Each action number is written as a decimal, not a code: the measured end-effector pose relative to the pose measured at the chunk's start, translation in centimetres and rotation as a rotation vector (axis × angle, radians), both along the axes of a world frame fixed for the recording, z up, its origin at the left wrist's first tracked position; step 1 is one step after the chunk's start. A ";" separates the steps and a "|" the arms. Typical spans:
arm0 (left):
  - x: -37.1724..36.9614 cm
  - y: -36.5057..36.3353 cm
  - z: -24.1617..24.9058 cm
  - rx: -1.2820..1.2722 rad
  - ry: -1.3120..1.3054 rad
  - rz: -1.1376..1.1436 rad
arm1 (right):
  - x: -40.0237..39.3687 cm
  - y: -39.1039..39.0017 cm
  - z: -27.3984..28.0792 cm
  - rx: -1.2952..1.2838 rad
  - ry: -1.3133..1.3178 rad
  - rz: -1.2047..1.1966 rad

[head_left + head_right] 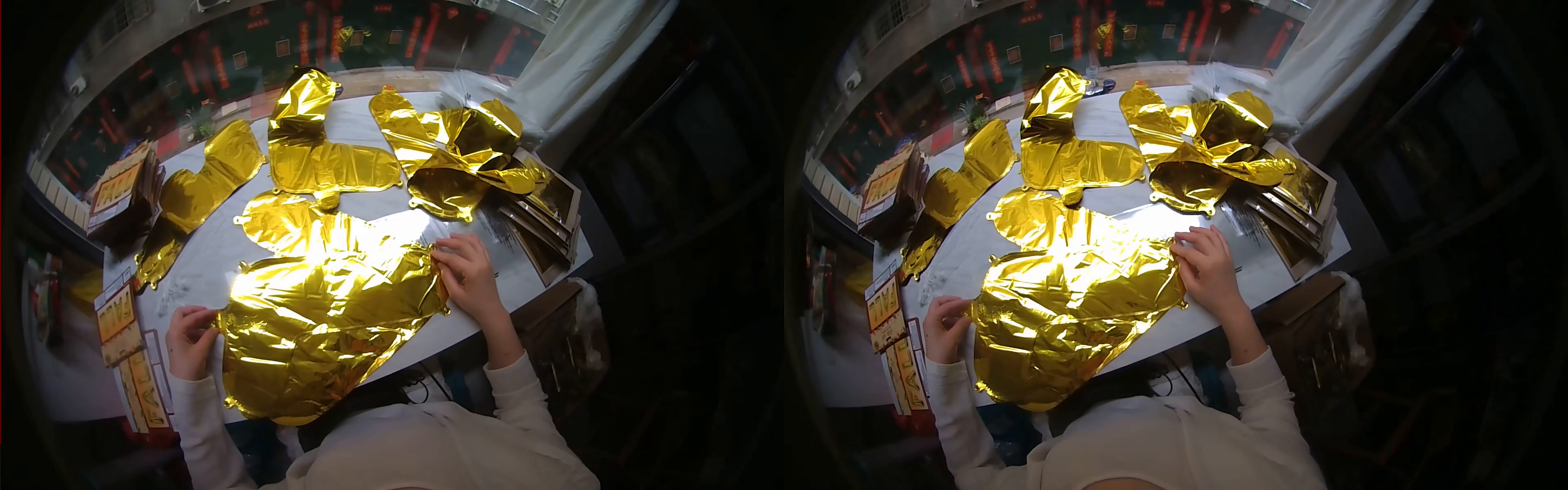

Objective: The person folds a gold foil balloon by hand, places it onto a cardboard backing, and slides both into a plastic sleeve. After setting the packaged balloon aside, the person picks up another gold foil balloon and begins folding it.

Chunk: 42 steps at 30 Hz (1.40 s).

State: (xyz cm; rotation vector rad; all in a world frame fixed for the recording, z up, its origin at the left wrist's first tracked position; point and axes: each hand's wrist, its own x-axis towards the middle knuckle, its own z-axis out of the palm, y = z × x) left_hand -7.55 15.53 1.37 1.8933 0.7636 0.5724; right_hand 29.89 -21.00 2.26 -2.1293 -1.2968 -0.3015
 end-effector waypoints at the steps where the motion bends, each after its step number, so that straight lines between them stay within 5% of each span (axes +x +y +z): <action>1: 0.0 0.0 0.0 -0.001 0.001 0.000 | -0.1 0.0 0.0 -0.010 0.000 -0.007; 16: 0.3 0.1 0.4 -0.089 0.006 0.019 | 0.0 0.1 -0.2 -0.017 -0.007 -0.006; 25: -1.0 2.1 2.9 0.077 0.073 0.033 | -0.2 0.4 0.0 0.189 0.014 -0.053; 28: -1.8 4.9 4.0 0.217 0.063 0.132 | -1.2 2.1 4.1 0.092 -0.073 0.091; 34: -2.5 13.5 2.4 0.324 -0.175 0.544 | -6.3 14.6 12.7 -0.085 -0.203 0.629; 38: -2.9 15.2 -0.9 0.244 -0.343 0.746 | -12.2 28.2 10.9 -0.054 -0.069 0.880; 42: -2.3 14.1 -1.4 0.337 -0.425 0.882 | -20.0 41.6 5.9 -0.156 -0.209 0.792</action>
